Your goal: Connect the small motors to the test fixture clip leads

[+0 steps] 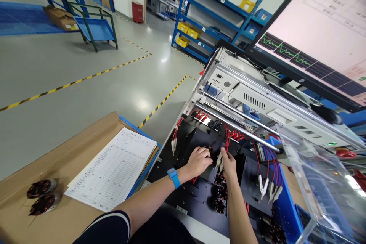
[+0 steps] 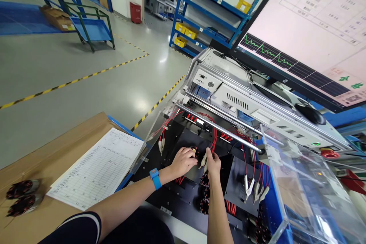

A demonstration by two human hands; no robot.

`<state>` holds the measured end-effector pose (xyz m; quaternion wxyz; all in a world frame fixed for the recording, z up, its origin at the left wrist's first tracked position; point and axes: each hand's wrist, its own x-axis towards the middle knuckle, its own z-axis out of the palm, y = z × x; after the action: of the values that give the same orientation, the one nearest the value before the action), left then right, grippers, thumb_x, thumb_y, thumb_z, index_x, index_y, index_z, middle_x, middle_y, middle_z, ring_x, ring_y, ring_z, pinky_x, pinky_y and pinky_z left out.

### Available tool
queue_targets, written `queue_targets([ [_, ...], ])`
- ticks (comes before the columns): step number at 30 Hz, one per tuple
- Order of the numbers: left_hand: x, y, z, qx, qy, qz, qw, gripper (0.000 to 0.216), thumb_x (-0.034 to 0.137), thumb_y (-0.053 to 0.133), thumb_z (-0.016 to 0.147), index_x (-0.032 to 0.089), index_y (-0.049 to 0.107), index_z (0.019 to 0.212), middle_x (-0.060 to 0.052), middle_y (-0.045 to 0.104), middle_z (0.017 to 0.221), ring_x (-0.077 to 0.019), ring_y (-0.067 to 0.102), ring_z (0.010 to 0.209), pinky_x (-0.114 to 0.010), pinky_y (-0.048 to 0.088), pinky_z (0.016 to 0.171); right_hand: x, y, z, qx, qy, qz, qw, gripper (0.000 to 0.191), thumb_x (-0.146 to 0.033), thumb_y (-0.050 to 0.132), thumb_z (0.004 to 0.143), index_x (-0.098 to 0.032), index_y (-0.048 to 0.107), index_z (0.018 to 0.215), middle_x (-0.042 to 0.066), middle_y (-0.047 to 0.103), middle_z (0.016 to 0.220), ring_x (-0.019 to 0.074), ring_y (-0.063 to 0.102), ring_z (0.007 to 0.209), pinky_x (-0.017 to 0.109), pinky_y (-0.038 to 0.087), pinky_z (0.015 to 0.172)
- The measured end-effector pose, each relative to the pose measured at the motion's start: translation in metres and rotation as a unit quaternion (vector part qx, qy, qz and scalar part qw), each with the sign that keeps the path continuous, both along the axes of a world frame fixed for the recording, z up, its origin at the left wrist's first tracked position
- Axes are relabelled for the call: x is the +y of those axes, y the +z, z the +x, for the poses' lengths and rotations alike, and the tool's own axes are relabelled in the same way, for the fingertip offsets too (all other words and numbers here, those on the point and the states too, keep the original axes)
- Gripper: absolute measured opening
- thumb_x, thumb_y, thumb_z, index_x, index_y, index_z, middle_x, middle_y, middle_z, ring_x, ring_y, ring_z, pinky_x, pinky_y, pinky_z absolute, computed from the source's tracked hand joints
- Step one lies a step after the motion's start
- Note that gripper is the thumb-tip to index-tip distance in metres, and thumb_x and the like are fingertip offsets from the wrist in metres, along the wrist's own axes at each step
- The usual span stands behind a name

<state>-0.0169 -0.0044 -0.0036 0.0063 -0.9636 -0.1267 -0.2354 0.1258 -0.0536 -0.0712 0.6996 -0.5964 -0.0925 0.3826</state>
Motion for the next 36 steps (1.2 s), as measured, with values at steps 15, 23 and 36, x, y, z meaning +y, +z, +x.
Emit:
queue_targets([
  [15,-0.002,-0.002,-0.001,-0.026,0.004,-0.027,0.999,0.014,0.03,0.055,0.081,0.02,0.062,0.074,0.002,0.053,0.083,-0.0134,0.038,0.093,-0.031,0.028,0.081,0.013,-0.001,-0.023,0.191,-0.16,0.116,0.962,0.043,-0.049,0.058,0.069,-0.01,0.043,0.077,0.0,0.04,0.065,0.0076,0.038,0.053,0.023,0.033,0.046],
  [23,-0.004,0.001,0.001,-0.027,0.008,-0.027,0.999,0.012,0.029,0.057,0.079,0.02,0.062,0.073,0.002,0.053,0.082,-0.0126,0.04,0.091,-0.029,0.029,0.079,0.01,0.01,-0.026,0.252,-0.173,0.15,0.94,0.039,-0.046,0.057,0.073,-0.01,0.044,0.081,0.003,0.046,0.07,0.0097,0.045,0.055,0.024,0.038,0.047],
  [36,0.002,0.02,-0.06,-0.065,-0.01,0.038,0.997,0.022,0.011,0.041,0.086,0.021,0.058,0.094,0.008,0.055,0.108,-0.0132,0.038,0.116,-0.037,0.026,0.097,0.006,-0.013,-0.013,0.015,-0.194,0.06,0.979,0.062,-0.048,0.064,0.062,-0.009,0.049,0.107,0.006,0.054,0.093,0.0085,0.049,0.079,0.017,0.04,0.073],
])
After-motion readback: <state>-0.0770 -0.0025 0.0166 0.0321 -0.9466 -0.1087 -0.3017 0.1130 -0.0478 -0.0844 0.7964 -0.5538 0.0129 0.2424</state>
